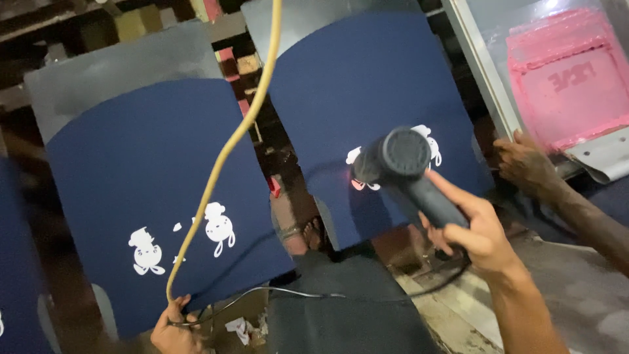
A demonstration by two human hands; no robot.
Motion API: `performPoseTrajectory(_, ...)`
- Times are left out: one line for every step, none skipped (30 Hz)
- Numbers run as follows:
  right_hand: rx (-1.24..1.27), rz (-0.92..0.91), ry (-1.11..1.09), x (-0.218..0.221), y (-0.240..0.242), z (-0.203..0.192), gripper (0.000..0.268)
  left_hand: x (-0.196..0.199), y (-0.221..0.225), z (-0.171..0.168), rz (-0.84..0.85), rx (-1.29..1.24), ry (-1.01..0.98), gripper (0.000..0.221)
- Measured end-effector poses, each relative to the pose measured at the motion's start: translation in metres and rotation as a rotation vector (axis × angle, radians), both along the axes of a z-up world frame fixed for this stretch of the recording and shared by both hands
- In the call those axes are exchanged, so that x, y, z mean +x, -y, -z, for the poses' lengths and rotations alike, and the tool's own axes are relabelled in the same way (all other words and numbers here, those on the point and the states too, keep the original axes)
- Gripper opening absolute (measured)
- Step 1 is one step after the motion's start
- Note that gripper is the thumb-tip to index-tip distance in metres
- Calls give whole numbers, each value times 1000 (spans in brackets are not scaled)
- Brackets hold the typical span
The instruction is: Using a heat gun to dry freshly screen-printed designs on fabric panels in a production line.
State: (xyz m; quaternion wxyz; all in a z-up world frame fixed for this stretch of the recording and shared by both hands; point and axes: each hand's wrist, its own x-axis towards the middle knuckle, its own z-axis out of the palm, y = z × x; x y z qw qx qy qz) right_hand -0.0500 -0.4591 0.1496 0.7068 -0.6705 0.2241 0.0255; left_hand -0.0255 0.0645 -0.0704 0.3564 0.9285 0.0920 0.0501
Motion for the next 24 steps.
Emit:
performPoseTrajectory(-62,42,-27,4,-3,-4,97,3,4,2,-284,-291,-89,21)
performPoseTrajectory(-126,86,-49,11,-5,-8,98,10,9,6,-562,-590,-177,33)
performPoseTrajectory(-125,89,-48,-1,1,-4,98,10,8,5,-560,-589,-177,33)
performPoseTrajectory(-78,35,-40,-9,11,-1,98,10,10,5,-585,-539,-176,34)
performPoseTrajectory(-31,-19,-33,-18,20,2,99,10,13,5,-610,-490,-175,34)
performPoseTrajectory(-31,-16,-34,-15,14,2,99,8,11,5,-607,-489,-176,34)
performPoseTrajectory(0,4,-11,-12,8,2,97,5,9,5,-532,-481,-142,35)
performPoseTrajectory(32,21,10,-9,2,2,95,1,8,5,-460,-473,-109,36)
performPoseTrajectory(32,22,9,-4,2,2,95,3,8,9,-460,-473,-111,36)
performPoseTrajectory(-59,63,-14,-1,1,3,98,5,5,12,-519,-545,-133,37)
performPoseTrajectory(-150,103,-37,3,0,3,101,7,3,15,-579,-617,-156,38)
performPoseTrajectory(-150,101,-36,-4,6,1,101,7,6,10,-581,-618,-154,38)
performPoseTrajectory(-182,64,-73,-10,11,-1,102,7,9,5,-544,-528,-164,39)
performPoseTrajectory(-212,26,-111,-17,17,-4,104,7,11,-1,-507,-438,-173,39)
performPoseTrajectory(-212,23,-110,-20,15,3,104,6,8,3,-510,-438,-172,39)
performPoseTrajectory(-82,-6,-75,-25,14,9,100,5,5,7,-519,-499,-162,38)
performPoseTrajectory(48,-35,-42,-30,13,15,96,5,4,11,-529,-560,-151,36)
performPoseTrajectory(49,-33,-48,-24,7,12,96,4,0,14,-529,-557,-157,36)
performPoseTrajectory(38,-54,-25,-19,1,10,96,3,-3,17,-490,-570,-162,34)
performPoseTrajectory(29,-73,-1,-14,-6,8,96,2,-8,19,-449,-579,-166,33)
performPoseTrajectory(33,-69,-7,-19,-3,7,96,0,-3,6,-448,-574,-172,33)
performPoseTrajectory(2,-67,-23,-21,2,5,95,3,6,-3,-448,-503,-170,34)
performPoseTrajectory(-30,-65,-40,-23,7,2,94,6,16,-12,-449,-431,-167,36)
performPoseTrajectory(-33,-69,-38,-27,12,0,94,9,18,-12,-452,-434,-165,36)
